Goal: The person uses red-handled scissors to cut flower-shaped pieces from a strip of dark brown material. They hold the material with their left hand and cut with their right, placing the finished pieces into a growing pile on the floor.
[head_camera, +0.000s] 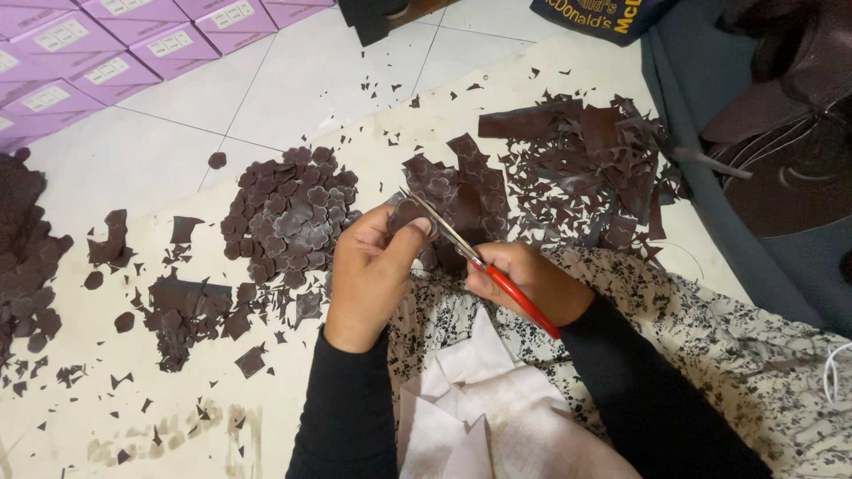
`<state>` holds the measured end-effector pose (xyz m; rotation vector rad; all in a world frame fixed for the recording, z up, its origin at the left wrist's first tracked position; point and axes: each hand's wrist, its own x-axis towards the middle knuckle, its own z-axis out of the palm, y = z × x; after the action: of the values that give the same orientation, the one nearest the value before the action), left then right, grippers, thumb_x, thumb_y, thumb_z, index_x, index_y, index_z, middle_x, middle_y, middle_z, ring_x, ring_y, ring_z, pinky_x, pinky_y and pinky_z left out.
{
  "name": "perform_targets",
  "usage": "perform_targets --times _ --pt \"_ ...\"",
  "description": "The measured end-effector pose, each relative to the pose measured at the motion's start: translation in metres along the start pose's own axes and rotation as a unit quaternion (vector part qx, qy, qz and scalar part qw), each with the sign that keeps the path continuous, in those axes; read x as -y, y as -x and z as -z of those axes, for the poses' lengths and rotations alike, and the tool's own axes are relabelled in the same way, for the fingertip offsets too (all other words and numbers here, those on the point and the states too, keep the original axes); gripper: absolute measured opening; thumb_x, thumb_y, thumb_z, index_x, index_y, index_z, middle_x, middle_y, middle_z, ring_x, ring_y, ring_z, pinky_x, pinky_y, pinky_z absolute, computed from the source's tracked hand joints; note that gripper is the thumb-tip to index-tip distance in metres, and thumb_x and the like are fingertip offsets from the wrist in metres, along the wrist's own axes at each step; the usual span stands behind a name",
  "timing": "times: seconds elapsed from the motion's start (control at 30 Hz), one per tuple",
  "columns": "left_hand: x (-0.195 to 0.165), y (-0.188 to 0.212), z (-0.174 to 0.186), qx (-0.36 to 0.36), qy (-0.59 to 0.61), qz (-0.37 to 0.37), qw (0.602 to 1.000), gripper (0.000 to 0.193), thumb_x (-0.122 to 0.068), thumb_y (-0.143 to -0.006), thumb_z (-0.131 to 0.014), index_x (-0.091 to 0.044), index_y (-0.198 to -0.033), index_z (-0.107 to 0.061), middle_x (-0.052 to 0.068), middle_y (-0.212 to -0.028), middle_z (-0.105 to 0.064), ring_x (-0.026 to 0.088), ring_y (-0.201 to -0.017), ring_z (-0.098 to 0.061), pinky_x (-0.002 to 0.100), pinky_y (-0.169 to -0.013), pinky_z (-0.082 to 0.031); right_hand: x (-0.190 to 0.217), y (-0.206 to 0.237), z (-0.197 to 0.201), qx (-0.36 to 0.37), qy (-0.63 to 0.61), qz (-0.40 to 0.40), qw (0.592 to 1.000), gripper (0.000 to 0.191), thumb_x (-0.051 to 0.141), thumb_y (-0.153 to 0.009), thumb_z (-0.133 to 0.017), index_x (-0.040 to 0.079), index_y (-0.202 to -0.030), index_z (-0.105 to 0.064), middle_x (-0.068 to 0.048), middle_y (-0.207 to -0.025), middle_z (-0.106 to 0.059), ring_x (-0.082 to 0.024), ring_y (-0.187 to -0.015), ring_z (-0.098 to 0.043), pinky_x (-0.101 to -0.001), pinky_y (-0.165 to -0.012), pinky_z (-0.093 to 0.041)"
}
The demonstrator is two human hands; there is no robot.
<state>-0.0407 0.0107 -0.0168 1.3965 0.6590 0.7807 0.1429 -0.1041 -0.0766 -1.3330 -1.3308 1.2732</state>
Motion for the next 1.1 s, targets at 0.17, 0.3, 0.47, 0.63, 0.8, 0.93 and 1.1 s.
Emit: perform_targets --times 0.17,0.3,0.47,0.63,0.8,0.93,1.1 --pt "0.002 0.0 0.001 0.006 0.014 0.009 1.0 0.013 -0.007 -0.098 -0.062 0.002 -0.1 -0.071 0.001 -0.091 -0.072 0.005 -0.08 -0.061 0.022 -0.073 -0.05 0.002 0.0 0.0 -0.007 -0.007 -0.02 1.0 0.04 0.046 -0.097 -0.06 0.008 -0.085 -0.06 0.008 -0.062 -0.046 -0.004 -0.053 -0.04 -0.0241 -0.047 -0.036" --pt "0.007 -0.002 0.001 -0.003 0.023 -0.01 1.0 0.01 -0.007 -0.101 -0.063 0.002 -0.1 -0.068 0.002 -0.091 -0.071 0.006 -0.081 -0.061 0.022 -0.074 -0.05 0.002 0.001 0.001 -0.01 0.003 -0.019 1.0 0.04 0.046 -0.097 -0.06 0.008 -0.085 -0.059 0.008 -0.061 -0.045 -0.004 -0.053 -0.039 -0.0241 -0.047 -0.035" --pt "0.008 -0.005 0.001 -0.001 0.024 -0.008 1.0 0.009 -0.008 -0.101 -0.064 0.001 -0.103 -0.067 0.002 -0.09 -0.07 0.007 -0.08 -0.063 0.022 -0.074 -0.051 -0.004 -0.002 0.001 0.018 -0.03 0.003 0.999 0.041 0.048 -0.097 -0.06 0.01 -0.086 -0.054 0.006 -0.067 -0.046 -0.005 -0.058 -0.041 -0.0238 -0.051 -0.038" --pt "0.006 -0.005 -0.003 -0.019 0.029 -0.004 0.999 0.011 -0.009 -0.1 -0.064 0.001 -0.103 -0.067 0.002 -0.092 -0.071 0.007 -0.079 -0.063 0.022 -0.075 -0.054 -0.01 -0.002 0.0 -0.006 0.015 0.049 0.999 0.044 0.052 -0.101 -0.056 0.01 -0.086 -0.054 0.007 -0.07 -0.046 -0.004 -0.062 -0.043 -0.0233 -0.054 -0.04" --pt "0.011 -0.005 -0.009 -0.038 0.044 -0.014 0.998 0.01 -0.009 -0.101 -0.065 0.001 -0.101 -0.067 0.002 -0.09 -0.07 0.007 -0.078 -0.063 0.023 -0.073 -0.053 -0.011 -0.003 -0.002 -0.023 0.006 0.018 1.0 0.046 0.055 -0.099 -0.053 0.011 -0.085 -0.055 0.008 -0.067 -0.045 -0.004 -0.058 -0.04 -0.025 -0.05 -0.038" --pt "0.018 -0.007 -0.012 -0.037 0.103 -0.017 0.994 0.009 -0.008 -0.1 -0.065 0.001 -0.102 -0.066 0.002 -0.091 -0.069 0.007 -0.079 -0.063 0.022 -0.074 -0.053 -0.01 -0.002 -0.004 -0.031 -0.011 -0.02 0.999 0.048 0.055 -0.099 -0.054 0.009 -0.083 -0.053 0.008 -0.066 -0.041 -0.005 -0.057 -0.037 -0.0258 -0.049 -0.034" --pt "0.021 -0.007 -0.012 -0.039 0.096 -0.007 0.995 0.009 -0.008 -0.1 -0.065 0.001 -0.102 -0.066 0.001 -0.09 -0.069 0.007 -0.078 -0.063 0.021 -0.072 -0.052 -0.008 -0.002 -0.004 -0.039 0.01 -0.027 0.999 0.046 0.054 -0.098 -0.053 0.01 -0.084 -0.056 0.007 -0.064 -0.044 -0.005 -0.056 -0.04 -0.0256 -0.049 -0.036"
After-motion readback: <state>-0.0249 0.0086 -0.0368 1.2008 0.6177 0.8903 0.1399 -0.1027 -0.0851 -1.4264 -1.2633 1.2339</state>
